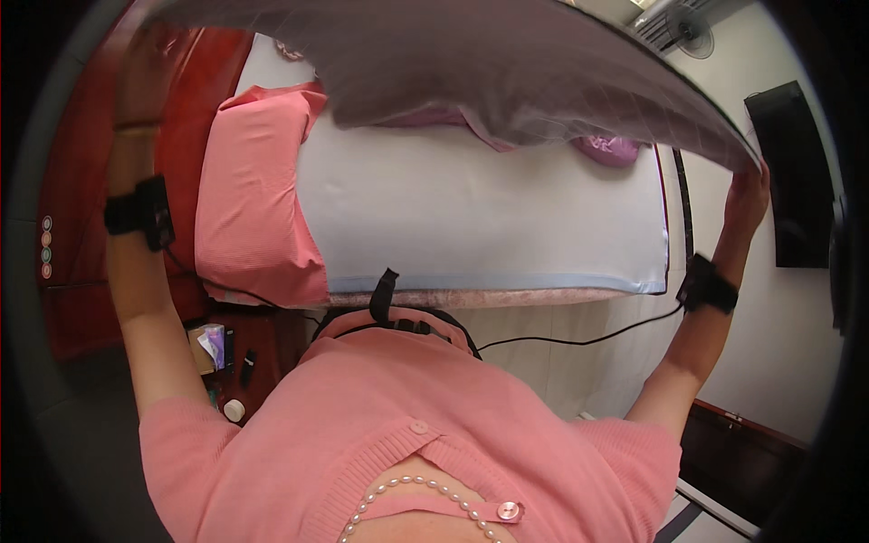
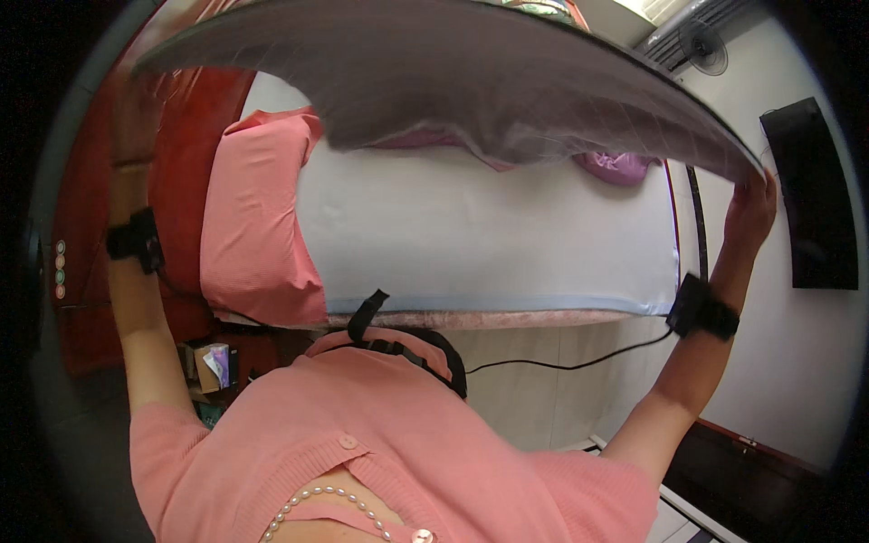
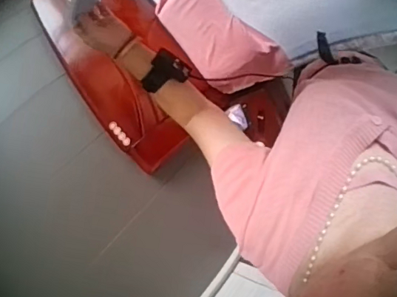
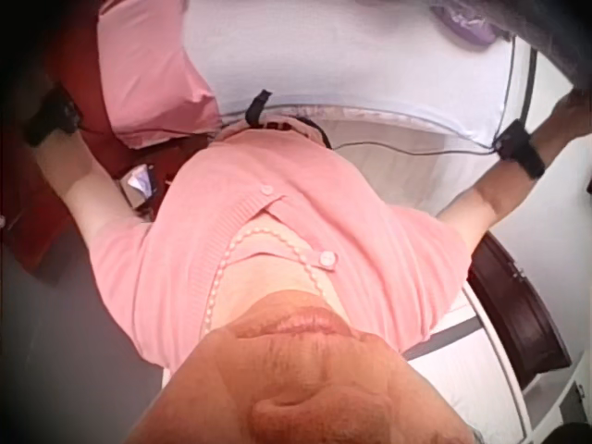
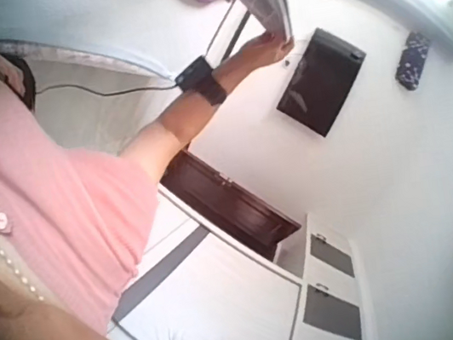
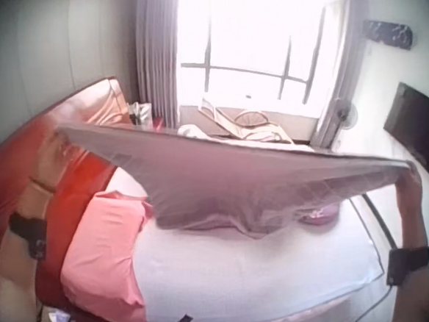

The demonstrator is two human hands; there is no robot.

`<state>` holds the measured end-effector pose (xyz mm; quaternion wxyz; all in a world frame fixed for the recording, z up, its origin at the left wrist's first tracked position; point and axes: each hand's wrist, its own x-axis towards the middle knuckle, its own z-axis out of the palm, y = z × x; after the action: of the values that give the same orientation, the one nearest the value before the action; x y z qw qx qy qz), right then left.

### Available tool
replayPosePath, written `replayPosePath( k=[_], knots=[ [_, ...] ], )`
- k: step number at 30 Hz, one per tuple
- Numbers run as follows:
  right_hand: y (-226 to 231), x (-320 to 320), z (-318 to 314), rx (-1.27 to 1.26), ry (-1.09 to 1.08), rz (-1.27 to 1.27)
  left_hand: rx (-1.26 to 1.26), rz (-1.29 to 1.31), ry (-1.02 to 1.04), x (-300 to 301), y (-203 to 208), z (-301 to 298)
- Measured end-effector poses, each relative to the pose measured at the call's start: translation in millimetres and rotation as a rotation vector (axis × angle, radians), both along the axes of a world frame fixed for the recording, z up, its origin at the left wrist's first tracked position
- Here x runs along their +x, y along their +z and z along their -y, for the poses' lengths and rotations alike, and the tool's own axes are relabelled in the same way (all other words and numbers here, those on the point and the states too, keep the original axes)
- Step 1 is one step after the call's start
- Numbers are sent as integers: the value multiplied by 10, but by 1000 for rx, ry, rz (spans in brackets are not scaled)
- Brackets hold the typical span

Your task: The recorder folds a pink pillowcase, a grey towel, a green blanket, and a purple duvet on a bed.

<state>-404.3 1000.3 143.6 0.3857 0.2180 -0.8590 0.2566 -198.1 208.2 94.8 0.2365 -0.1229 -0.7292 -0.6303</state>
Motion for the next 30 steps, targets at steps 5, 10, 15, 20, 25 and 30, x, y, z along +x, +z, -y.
replayPosePath(
  k=[5, 10, 15, 20, 25, 30],
  knots=[
    [-486, 838, -193, -950, 328, 433, -78, -16, 317, 609, -632, -446],
    [-1267, 1350, -391, -809, 324, 642, 494, 222, -4, 1096, -1303, -985],
    [-2169, 1715, -309, -635, 103, 1037, 473, 722, 168, 1709, -2385, -1121],
    [-2868, 2155, -361, -478, -7, 1388, 272, 1041, 138, 2217, -2761, -1376],
    [-3161, 2434, -612, -454, -57, 1560, 397, 1298, 93, 2559, -2805, -1596],
    [-3049, 2455, -795, -358, -133, 1810, 281, 1397, -55, 2519, -2430, -1632]
  ],
)
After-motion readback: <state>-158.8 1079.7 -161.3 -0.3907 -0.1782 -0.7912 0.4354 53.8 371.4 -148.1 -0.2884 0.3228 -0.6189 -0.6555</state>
